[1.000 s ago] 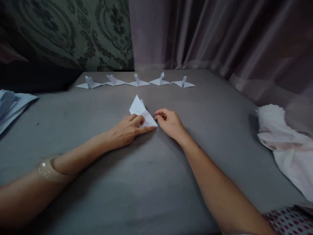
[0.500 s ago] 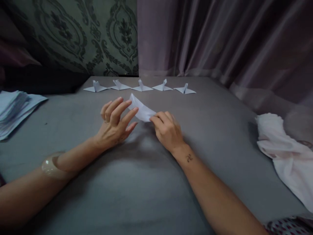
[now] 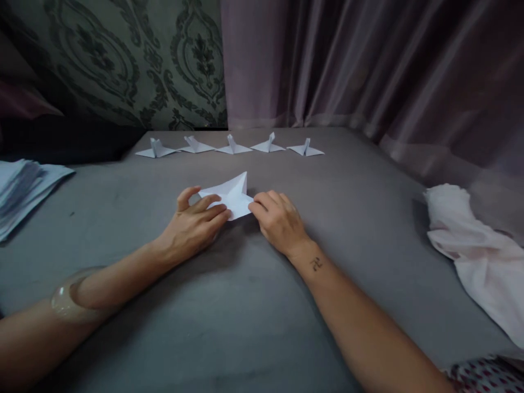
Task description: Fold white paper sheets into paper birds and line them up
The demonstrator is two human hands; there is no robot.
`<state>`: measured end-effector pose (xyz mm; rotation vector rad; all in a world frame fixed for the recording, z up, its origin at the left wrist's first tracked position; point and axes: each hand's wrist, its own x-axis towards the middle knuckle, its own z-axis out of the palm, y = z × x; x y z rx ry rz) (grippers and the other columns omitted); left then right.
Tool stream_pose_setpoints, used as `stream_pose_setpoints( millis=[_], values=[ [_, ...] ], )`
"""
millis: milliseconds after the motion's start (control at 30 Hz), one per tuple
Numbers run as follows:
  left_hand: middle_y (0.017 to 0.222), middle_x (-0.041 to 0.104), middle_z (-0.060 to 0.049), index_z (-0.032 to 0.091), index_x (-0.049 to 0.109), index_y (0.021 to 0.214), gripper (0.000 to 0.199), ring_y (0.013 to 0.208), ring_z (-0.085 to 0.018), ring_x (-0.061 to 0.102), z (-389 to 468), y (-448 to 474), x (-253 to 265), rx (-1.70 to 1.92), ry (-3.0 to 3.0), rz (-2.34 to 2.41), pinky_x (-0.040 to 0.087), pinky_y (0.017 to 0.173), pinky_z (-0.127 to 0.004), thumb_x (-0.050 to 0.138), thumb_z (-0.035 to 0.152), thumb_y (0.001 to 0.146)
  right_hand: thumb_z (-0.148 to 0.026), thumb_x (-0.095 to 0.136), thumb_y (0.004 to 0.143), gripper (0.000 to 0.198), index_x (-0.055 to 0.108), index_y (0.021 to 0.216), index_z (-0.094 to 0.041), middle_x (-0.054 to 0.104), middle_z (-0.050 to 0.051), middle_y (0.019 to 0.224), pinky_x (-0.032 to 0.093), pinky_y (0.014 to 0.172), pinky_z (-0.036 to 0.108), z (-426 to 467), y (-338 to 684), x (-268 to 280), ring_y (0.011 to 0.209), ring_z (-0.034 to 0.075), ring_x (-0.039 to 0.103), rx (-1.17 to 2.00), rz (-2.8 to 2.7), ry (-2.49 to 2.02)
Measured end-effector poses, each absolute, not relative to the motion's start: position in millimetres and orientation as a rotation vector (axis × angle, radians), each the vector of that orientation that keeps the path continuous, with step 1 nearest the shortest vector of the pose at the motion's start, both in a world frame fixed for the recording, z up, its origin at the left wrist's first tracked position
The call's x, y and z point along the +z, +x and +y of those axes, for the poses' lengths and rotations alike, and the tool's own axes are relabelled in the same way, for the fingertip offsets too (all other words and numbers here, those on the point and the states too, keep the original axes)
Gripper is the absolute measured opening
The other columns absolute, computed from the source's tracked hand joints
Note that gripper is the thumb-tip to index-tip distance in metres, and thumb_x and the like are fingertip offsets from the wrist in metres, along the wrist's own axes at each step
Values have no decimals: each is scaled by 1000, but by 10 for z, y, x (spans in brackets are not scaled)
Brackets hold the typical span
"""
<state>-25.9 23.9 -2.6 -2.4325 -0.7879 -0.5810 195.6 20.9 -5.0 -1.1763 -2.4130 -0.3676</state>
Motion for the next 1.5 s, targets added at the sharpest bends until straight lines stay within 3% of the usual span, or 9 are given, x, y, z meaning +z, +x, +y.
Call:
stream_pose_setpoints(
  millis=[133, 267, 367, 533, 800, 933, 1133, 1267, 1500],
  values=[
    [72, 68, -2, 17, 64, 79, 25, 88, -20, 62, 110, -207, -17, -476, -2486, -881, 28, 106, -47, 43, 7, 90, -11, 45, 93, 22, 65, 91, -17, 64, 7, 95, 37, 75, 32, 197, 1975, -45, 85, 20, 50, -205, -2545, -1254],
    [69, 67, -3, 17, 62, 71, 26, 79, -19, 62, -12, -144, 8, -371, -2576, -996, 30, 104, -48, 44, 7, 88, -19, 46, 95, 19, 65, 95, -18, 62, 6, 100, 40, 73, 29, 168, 2012, 10, 86, 17, 54, 156, -2532, -1347],
    [69, 67, -4, 17, 63, 74, 29, 76, -19, 62, -14, -144, 60, -376, -2661, -1086, 32, 100, -48, 42, 19, 94, -25, 50, 94, 18, 67, 96, -21, 61, 4, 101, 42, 73, 27, 174, 2051, 43, 83, 15, 57, 406, -2438, -1425],
    [69, 69, -5, 17, 66, 81, 35, 72, -19, 64, 81, -189, 140, -435, -2747, -1240, 35, 95, -48, 37, 28, 98, -28, 52, 92, 18, 70, 90, -23, 63, 3, 94, 42, 71, 28, 227, 2071, -4, 79, 14, 59, 551, -2288, -1482],
    [68, 68, -6, 17, 65, 80, 31, 68, -21, 62, 243, -111, 136, -440, -2733, -1359, 36, 89, -47, 42, 30, 94, -26, 59, 84, 6, 63, 85, -21, 63, 1, 82, 38, 60, 26, 250, 1997, -99, 67, 13, 55, 497, -2070, -1630],
    [73, 69, -8, 16, 64, 94, 25, 74, -24, 63, 337, -109, 72, -433, -2723, -1369, 35, 87, -47, 47, 33, 92, -18, 59, 82, 4, 59, 86, -20, 62, 2, 88, 39, 63, 26, 257, 1985, -137, 72, 13, 54, 498, -2034, -1547],
    [91, 68, -9, 17, 57, 109, 41, 87, -26, 59, 440, -307, 92, -475, -2816, -1348, 32, 88, -45, 59, 51, 85, 0, 42, 86, 28, 63, 92, -18, 63, 6, 93, 42, 79, 30, 195, 1921, -135, 93, 18, 54, 400, -2330, -1244],
    [108, 64, -10, 20, 62, 102, 27, 98, -28, 52, 462, -467, 259, -391, -2891, -1181, 32, 84, -43, 55, 42, 89, -2, 43, 89, 30, 65, 98, -19, 62, 7, 96, 42, 75, 31, 121, 1881, -87, 92, 19, 53, 297, -2419, -1295],
    [104, 65, -6, 26, 68, 96, 26, 93, -24, 52, 496, -560, 500, -337, -3018, -1112, 33, 79, -36, 48, 43, 93, -4, 42, 91, 30, 66, 102, -19, 61, 8, 99, 39, 68, 29, 67, 1839, -21, 93, 19, 52, 160, -2518, -1365]
  ],
)
